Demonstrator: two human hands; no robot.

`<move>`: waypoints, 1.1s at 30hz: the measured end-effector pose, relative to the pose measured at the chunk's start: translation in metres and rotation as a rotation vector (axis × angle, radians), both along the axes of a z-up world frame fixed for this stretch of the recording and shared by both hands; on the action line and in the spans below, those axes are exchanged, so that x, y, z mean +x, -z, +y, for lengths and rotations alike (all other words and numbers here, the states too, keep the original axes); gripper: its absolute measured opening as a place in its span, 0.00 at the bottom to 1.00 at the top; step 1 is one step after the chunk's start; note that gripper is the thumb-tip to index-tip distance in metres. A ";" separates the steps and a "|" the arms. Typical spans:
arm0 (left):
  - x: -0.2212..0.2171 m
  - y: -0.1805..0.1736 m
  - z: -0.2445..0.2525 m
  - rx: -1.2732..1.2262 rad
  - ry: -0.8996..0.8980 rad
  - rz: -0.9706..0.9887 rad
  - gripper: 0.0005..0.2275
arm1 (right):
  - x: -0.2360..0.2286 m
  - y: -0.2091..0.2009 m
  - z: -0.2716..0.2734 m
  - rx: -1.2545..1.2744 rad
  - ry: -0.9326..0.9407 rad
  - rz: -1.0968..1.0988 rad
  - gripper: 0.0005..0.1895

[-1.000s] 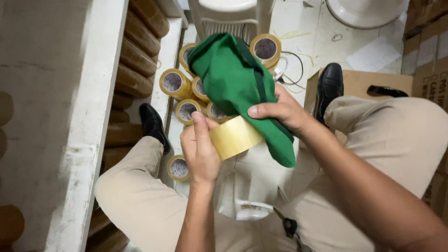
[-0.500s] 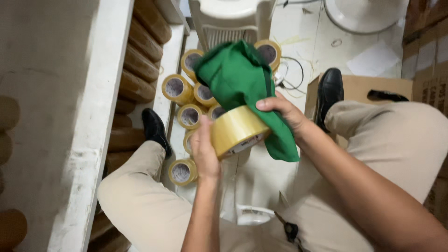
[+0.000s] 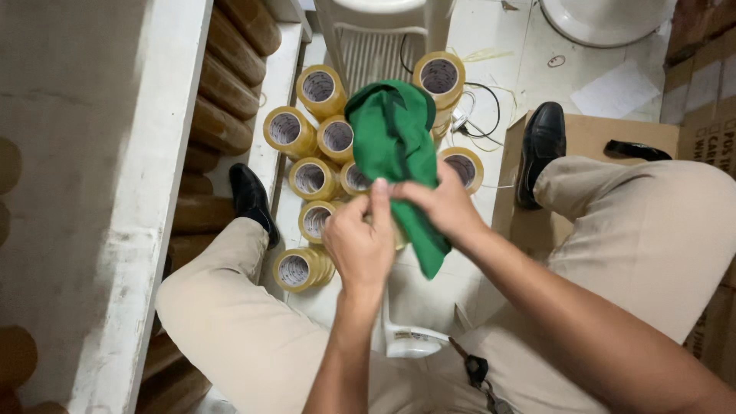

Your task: The person sits on the floor surrounded by tape rolls and uses a green cloth to wipe the surface of a tape roll. They repeatedly rub the cloth over the roll, rotate it, and place it back among the other rolls.

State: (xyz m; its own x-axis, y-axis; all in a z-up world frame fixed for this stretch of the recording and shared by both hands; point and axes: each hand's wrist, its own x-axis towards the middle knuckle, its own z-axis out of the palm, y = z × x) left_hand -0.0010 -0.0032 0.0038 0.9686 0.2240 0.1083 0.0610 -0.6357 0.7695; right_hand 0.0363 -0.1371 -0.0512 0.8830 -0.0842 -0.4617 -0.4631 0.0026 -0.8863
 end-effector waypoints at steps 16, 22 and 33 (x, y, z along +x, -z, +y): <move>0.005 0.006 0.002 -0.023 0.034 -0.195 0.24 | -0.002 -0.005 -0.002 0.062 0.031 0.095 0.31; -0.011 -0.001 -0.002 -0.045 0.042 -0.255 0.21 | 0.001 -0.009 -0.012 0.216 -0.011 0.174 0.24; -0.001 0.004 -0.006 0.093 0.238 -0.130 0.17 | 0.015 0.001 -0.015 0.346 0.057 0.278 0.30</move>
